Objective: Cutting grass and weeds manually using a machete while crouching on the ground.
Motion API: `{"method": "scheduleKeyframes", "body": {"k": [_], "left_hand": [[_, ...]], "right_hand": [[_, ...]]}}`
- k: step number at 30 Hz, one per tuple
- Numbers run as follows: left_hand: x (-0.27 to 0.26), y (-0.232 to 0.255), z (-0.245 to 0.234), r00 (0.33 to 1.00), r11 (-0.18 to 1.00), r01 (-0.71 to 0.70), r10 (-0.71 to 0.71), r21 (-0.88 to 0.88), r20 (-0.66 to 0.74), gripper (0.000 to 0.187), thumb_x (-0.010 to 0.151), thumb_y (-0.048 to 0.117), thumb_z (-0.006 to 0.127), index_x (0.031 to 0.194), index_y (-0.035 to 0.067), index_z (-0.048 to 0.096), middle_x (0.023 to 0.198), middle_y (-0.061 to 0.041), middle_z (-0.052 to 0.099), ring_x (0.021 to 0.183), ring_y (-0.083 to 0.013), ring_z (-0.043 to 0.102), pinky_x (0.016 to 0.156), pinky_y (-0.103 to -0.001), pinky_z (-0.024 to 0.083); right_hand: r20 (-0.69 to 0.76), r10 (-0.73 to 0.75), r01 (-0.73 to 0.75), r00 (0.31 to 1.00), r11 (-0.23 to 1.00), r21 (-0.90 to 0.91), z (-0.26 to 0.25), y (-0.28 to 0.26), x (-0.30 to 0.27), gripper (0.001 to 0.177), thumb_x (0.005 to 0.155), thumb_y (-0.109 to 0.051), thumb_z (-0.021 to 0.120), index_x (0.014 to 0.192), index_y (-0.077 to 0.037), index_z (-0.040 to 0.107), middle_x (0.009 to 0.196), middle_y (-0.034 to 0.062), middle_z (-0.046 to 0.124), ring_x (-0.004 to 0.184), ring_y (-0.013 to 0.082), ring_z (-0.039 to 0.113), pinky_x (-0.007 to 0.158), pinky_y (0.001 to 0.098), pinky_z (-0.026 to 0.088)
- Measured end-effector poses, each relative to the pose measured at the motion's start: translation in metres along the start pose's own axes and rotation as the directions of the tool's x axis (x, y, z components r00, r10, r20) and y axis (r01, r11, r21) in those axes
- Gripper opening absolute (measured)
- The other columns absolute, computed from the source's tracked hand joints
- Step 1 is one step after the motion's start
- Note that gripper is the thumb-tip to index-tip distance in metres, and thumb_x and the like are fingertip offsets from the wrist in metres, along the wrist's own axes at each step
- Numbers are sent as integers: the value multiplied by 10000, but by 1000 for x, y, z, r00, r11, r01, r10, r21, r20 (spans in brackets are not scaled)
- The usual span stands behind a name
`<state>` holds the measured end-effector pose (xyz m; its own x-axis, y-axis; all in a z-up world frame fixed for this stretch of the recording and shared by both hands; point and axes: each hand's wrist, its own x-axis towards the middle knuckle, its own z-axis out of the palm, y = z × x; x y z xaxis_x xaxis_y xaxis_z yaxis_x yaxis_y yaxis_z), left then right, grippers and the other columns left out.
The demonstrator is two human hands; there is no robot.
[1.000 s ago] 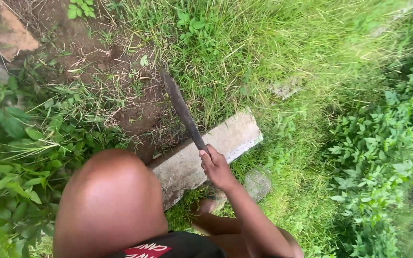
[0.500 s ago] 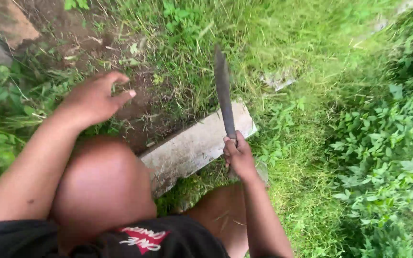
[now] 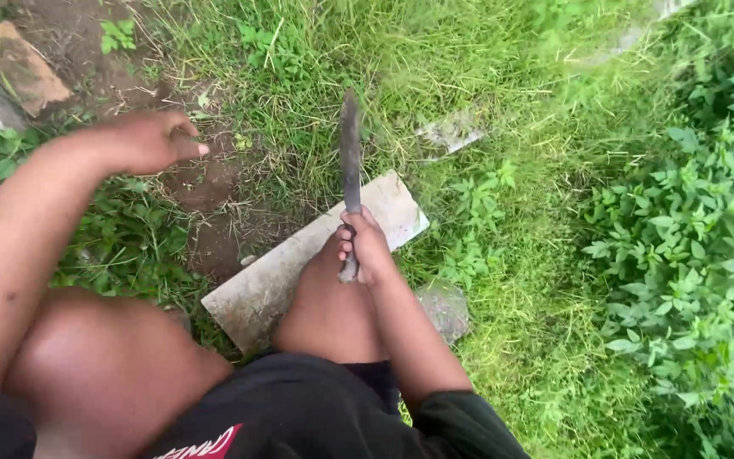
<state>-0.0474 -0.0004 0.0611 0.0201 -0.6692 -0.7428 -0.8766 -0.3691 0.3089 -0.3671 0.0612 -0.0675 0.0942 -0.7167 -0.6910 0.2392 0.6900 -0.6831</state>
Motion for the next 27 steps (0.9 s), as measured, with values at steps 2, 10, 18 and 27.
{"method": "scheduleKeyframes", "body": {"k": [2, 10, 18, 27], "left_hand": [[25, -15, 16, 987, 993, -117, 118, 21, -112, 495, 1037, 445, 534, 1406, 116, 560, 1382, -216, 590, 1269, -439, 577, 1069, -602, 443], [36, -1, 64, 976, 969, -202, 211, 144, -52, 422, 1016, 325, 583, 1362, 88, 632, 1301, -238, 672, 1244, -396, 627, 1049, -539, 484], [80, 32, 61, 959, 961, -219, 243, 167, -145, 383, 1039, 248, 546, 1363, 60, 625, 1369, -270, 597, 1309, -434, 554, 1077, -587, 456], [160, 80, 96, 842, 774, -277, 481, 569, -245, 339, 1019, 214, 537, 1331, 161, 658, 1322, -131, 625, 1319, -301, 552, 1120, -484, 449]], "right_hand": [[24, -38, 38, 999, 999, 0, 0, 15, 20, 58, 989, -166, 493, 1035, -184, 464, 620, -60, 378, 441, 45, 380, 337, 217, 416], [82, -74, 73, 994, 997, 21, 14, 34, 37, 117, 930, -151, 517, 965, -222, 432, 618, -87, 375, 445, 51, 426, 373, 245, 466], [79, -126, 132, 989, 988, -82, 14, 15, 66, 122, 913, -96, 529, 1004, -158, 477, 616, -38, 420, 438, 71, 441, 346, 261, 473], [-27, -218, 215, 976, 974, -74, 54, 3, 124, 255, 968, -130, 556, 1219, -89, 530, 682, 21, 521, 522, 101, 541, 418, 273, 588]]}}
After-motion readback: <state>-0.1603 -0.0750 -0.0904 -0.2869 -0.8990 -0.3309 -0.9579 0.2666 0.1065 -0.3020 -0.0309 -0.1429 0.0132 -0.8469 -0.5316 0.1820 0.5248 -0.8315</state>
